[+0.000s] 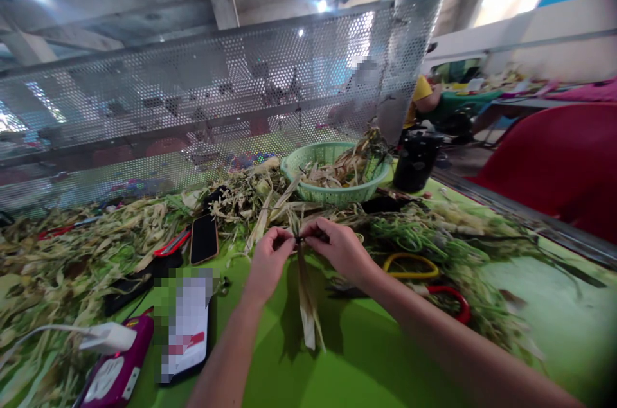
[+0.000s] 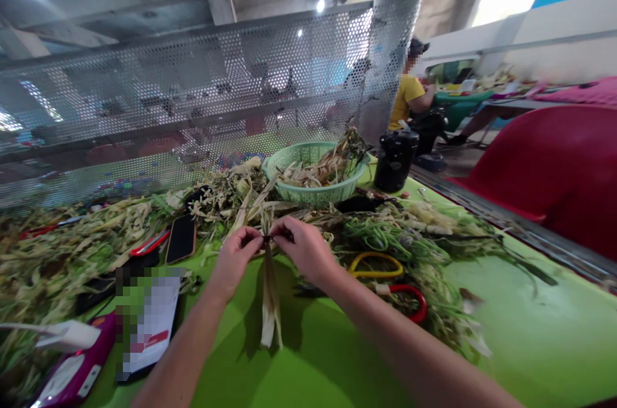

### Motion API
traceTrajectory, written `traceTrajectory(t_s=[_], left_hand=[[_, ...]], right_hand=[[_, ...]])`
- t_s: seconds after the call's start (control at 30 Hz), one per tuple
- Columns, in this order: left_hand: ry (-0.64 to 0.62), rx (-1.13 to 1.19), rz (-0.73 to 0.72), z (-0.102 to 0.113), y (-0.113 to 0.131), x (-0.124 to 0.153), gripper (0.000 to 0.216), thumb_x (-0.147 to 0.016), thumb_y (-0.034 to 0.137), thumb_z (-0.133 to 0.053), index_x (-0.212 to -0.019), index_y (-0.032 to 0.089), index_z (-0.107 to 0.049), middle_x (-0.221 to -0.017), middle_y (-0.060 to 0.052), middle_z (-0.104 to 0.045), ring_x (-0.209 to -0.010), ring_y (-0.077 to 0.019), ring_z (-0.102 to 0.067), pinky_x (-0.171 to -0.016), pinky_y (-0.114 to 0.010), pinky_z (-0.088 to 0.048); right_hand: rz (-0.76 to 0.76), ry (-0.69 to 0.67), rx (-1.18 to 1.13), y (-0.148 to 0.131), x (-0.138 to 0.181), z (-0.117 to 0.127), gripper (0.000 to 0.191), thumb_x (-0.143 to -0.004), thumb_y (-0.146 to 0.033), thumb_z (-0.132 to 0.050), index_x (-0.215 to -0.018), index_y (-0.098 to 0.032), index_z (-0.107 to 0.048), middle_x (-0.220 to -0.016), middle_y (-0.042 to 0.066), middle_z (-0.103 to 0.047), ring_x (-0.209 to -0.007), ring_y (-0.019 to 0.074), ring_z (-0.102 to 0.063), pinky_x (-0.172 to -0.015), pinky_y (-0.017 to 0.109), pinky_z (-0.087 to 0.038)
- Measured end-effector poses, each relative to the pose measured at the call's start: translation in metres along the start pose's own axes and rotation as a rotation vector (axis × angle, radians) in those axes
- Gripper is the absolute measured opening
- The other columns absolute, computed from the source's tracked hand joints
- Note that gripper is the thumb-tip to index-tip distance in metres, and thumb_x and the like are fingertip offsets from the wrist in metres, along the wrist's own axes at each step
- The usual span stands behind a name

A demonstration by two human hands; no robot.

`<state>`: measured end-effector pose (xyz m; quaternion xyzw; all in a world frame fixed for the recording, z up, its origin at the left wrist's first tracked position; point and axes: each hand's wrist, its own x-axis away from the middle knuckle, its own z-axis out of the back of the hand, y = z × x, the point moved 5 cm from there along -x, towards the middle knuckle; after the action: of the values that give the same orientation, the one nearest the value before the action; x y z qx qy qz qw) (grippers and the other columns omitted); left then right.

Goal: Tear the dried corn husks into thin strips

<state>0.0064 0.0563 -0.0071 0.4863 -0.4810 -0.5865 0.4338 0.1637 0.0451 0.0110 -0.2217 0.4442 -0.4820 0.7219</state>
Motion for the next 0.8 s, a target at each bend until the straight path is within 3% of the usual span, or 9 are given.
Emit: traceTrajectory(t_s=[0.1,0.23,0.4,0.47,0.6,0.8], left_hand=[[0.030,0.153,0.105,0.001,-0.004,0.001,0.013,-0.073,0.028,-0.064,-0.078,0.016,-0.060,-0.072,0.002,-0.059,-0.068,-0.0109,-0.055,-0.068,-0.023,-0.043],[0.062,0.222,0.138,0.004,-0.002,0.002,0.012,-0.070,0.025,-0.064,-0.073,0.016,-0.058,-0.064,0.003,-0.058,-0.061,-0.0091,-0.054,-0.063,-0.021,-0.042],[-0.004,0.227,0.186,0.002,-0.002,0.003,0.014,-0.071,0.025,-0.064,-0.074,0.017,-0.053,-0.068,0.002,-0.062,-0.053,-0.0098,-0.056,-0.058,-0.024,-0.046],[-0.052,0.215,0.172,0.000,-0.002,0.003,0.017,-0.070,0.026,-0.066,-0.078,0.017,-0.054,-0.073,0.000,-0.063,-0.057,-0.0112,-0.059,-0.060,-0.026,-0.049],[-0.128,0.097,0.076,-0.002,-0.003,0.000,0.020,-0.070,0.026,-0.068,-0.087,0.017,-0.064,-0.084,-0.006,-0.065,-0.074,-0.0172,-0.062,-0.068,-0.031,-0.052],[-0.113,-0.140,0.016,0.003,0.002,-0.002,0.013,-0.075,0.031,-0.065,-0.077,0.019,-0.067,-0.071,-0.005,-0.064,-0.059,-0.0171,-0.059,-0.062,-0.030,-0.046]], right_hand=[[0.024,0.001,0.095,-0.005,-0.001,0.005,0.014,-0.080,-0.015,-0.057,-0.089,-0.021,-0.065,-0.087,0.004,-0.069,-0.080,0.0186,-0.061,-0.074,0.029,-0.046],[0.012,0.005,0.165,-0.004,-0.002,0.009,0.011,-0.079,-0.016,-0.056,-0.080,-0.020,-0.066,-0.084,0.005,-0.066,-0.079,0.0191,-0.061,-0.072,0.030,-0.045],[-0.215,-0.050,-0.239,0.015,-0.002,-0.003,0.008,-0.082,-0.026,-0.049,-0.084,-0.020,-0.055,-0.071,-0.002,-0.057,-0.044,0.0104,-0.051,-0.046,0.024,-0.040],[-0.273,-0.079,-0.415,0.018,-0.002,-0.009,0.010,-0.081,-0.028,-0.049,-0.086,-0.020,-0.051,-0.066,-0.004,-0.055,-0.044,0.0102,-0.052,-0.045,0.023,-0.041],[-0.214,-0.056,-0.431,0.013,-0.004,-0.006,0.013,-0.077,-0.029,-0.056,-0.083,-0.018,-0.054,-0.067,-0.003,-0.054,-0.056,0.0110,-0.052,-0.054,0.023,-0.044],[-0.106,0.006,-0.227,0.017,-0.007,0.002,0.011,-0.079,-0.027,-0.055,-0.084,-0.019,-0.061,-0.073,-0.001,-0.057,-0.066,0.0131,-0.050,-0.061,0.024,-0.042]])
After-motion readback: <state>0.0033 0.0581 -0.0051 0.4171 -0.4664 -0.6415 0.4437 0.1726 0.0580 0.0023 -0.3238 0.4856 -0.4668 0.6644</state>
